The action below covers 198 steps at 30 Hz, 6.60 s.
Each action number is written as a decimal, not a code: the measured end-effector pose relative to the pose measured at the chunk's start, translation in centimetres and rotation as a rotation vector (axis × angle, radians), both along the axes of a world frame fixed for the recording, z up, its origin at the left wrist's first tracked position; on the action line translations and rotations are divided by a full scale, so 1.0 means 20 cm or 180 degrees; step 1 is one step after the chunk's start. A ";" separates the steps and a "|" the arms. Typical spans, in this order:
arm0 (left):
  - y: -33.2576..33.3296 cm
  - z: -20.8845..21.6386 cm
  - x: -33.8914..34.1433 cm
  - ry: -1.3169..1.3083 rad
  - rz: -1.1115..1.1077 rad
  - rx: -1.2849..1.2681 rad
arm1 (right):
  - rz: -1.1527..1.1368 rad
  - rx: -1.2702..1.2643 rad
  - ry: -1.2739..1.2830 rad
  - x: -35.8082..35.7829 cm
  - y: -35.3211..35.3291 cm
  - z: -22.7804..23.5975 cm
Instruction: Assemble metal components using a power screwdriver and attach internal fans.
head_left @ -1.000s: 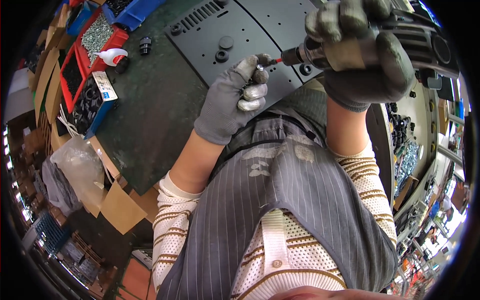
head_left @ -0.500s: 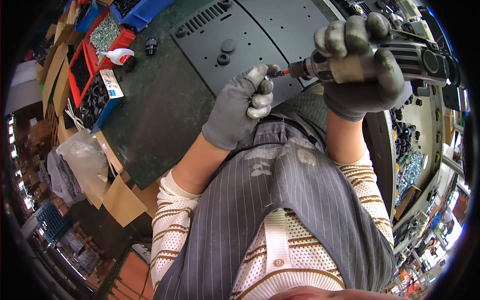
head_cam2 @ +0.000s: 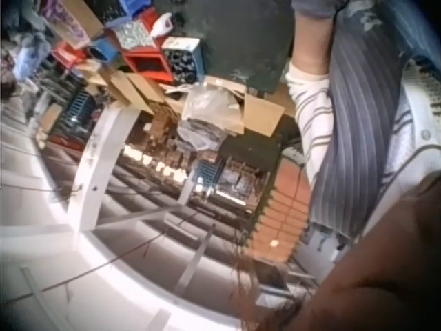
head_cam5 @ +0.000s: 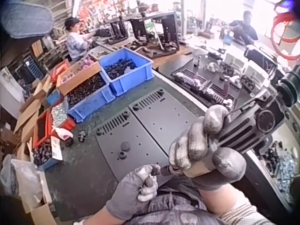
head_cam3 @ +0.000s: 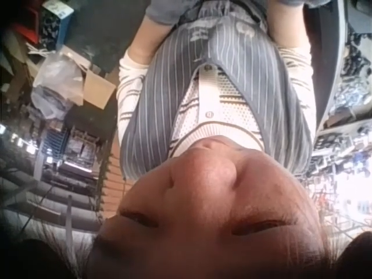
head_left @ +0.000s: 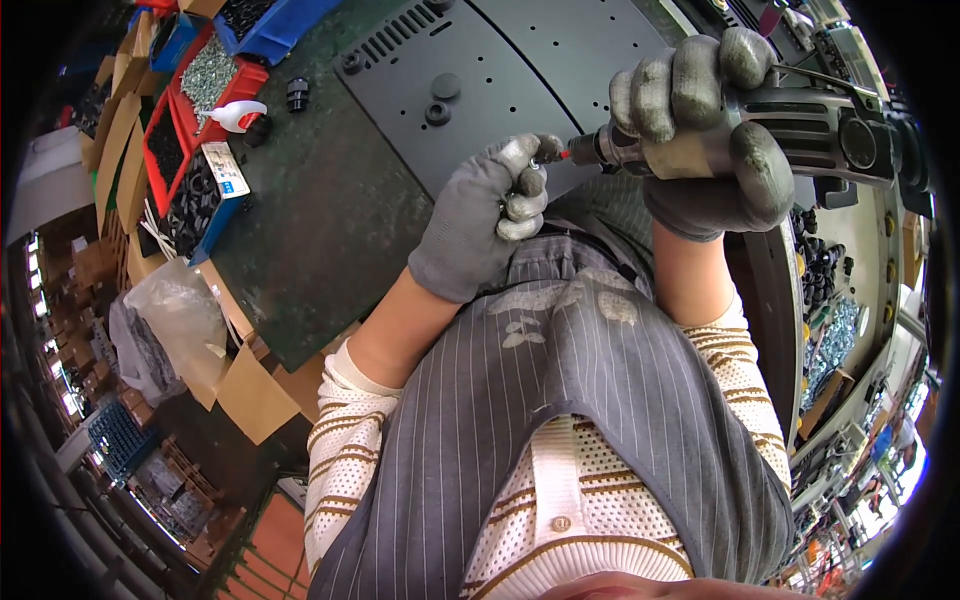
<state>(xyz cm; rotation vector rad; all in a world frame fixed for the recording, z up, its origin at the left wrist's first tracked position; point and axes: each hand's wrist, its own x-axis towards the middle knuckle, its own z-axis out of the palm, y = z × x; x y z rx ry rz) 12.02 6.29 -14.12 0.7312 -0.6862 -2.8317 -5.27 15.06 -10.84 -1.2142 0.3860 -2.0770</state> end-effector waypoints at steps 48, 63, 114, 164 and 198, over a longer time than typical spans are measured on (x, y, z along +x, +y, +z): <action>-0.18 0.02 -0.03 -0.0718 -0.0312 -0.1941 | -0.0090 0.1189 0.0557 0.02 -0.03 -0.06; -0.22 -0.08 0.06 0.0388 0.0847 0.0280 | -0.0259 0.0374 -0.0501 0.17 -0.10 0.23; -0.49 -0.07 0.08 -0.1503 0.0173 -0.5806 | -0.0301 0.1208 -0.0455 0.17 0.01 0.11; -0.24 0.37 0.20 -0.0662 0.0508 -0.7755 | 0.0617 0.0613 0.2590 0.13 -0.14 0.06; -2.13 0.17 0.79 -0.0657 0.0847 -0.2425 | 0.0987 0.3835 0.1274 0.07 0.14 0.15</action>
